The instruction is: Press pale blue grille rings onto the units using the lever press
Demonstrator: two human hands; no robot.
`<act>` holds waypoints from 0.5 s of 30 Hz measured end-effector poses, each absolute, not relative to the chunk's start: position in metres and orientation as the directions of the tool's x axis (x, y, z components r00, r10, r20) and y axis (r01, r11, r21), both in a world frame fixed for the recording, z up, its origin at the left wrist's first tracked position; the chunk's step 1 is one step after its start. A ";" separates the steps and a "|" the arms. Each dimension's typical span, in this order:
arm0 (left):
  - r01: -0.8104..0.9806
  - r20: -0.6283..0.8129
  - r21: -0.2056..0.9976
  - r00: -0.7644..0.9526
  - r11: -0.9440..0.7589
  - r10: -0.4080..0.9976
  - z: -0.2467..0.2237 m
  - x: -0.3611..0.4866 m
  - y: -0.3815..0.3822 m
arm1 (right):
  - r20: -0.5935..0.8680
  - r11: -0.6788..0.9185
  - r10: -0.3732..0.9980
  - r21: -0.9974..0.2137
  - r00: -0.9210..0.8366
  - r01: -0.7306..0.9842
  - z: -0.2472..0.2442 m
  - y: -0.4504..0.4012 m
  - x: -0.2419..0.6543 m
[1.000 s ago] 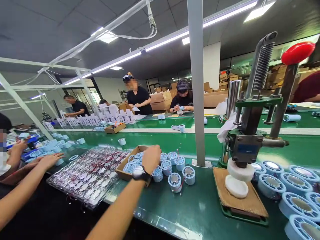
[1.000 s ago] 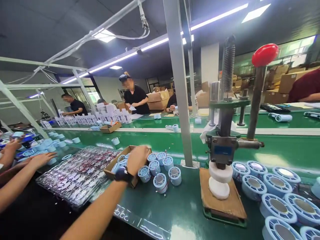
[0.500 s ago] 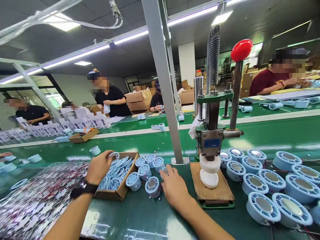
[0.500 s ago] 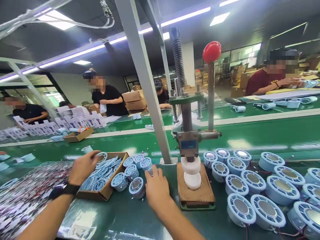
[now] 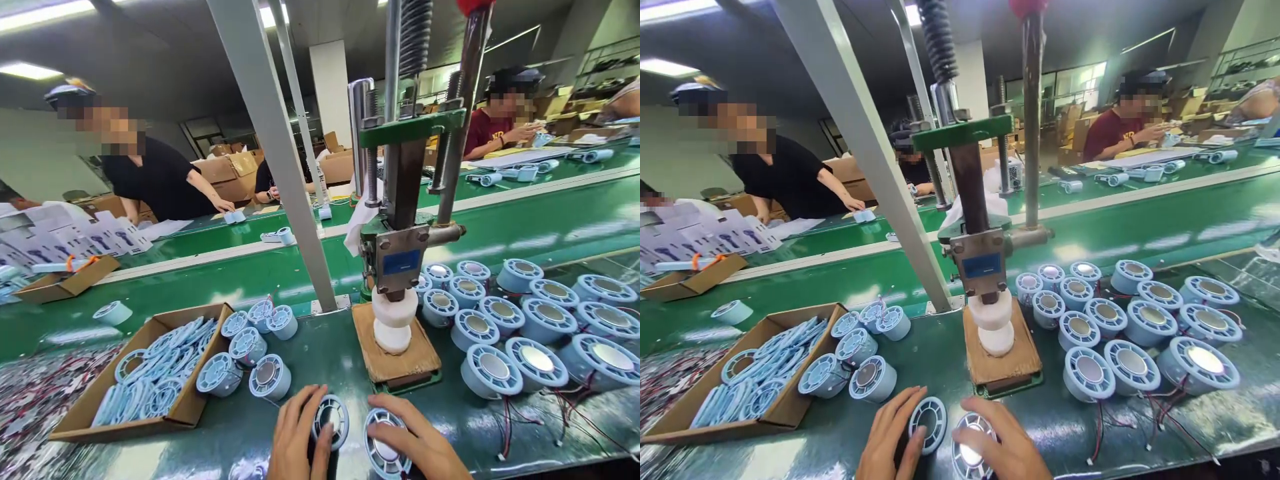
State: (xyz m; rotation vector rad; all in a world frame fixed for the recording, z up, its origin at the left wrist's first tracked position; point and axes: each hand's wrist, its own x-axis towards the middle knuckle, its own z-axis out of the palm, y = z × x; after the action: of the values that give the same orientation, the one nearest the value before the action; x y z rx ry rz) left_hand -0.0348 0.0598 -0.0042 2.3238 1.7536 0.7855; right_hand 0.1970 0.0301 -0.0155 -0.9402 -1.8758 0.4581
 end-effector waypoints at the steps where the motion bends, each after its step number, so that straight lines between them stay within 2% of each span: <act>1: 0.868 0.327 0.358 0.228 -0.344 0.917 -0.005 -0.038 0.060 | 0.567 0.608 0.790 -0.674 -0.235 0.418 -0.015 0.031 0.199; 4: 0.898 0.297 0.221 0.309 -0.380 0.903 -0.003 -0.045 0.059 | 0.535 0.604 0.795 -0.667 -0.284 0.435 -0.010 0.035 0.203; 6: 0.901 0.266 0.190 0.334 -0.389 0.904 -0.001 -0.043 0.060 | 0.520 0.613 0.790 -0.641 -0.326 0.462 -0.005 0.038 0.205; 11: 0.904 0.247 0.276 0.260 -0.325 0.933 0.009 -0.029 0.060 | 0.452 0.554 0.831 -0.636 -0.323 0.537 0.008 0.038 0.211; 15: 0.855 0.272 0.368 0.276 -0.365 0.922 0.015 -0.023 0.055 | 0.483 0.575 0.816 -0.622 -0.317 0.531 0.010 0.032 0.218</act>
State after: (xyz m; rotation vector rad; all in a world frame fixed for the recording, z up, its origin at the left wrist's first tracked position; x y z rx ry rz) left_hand -0.0233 0.0548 0.0149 2.3865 1.6761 0.6707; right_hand 0.2178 0.0324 0.0103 -1.0755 -2.0028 0.4499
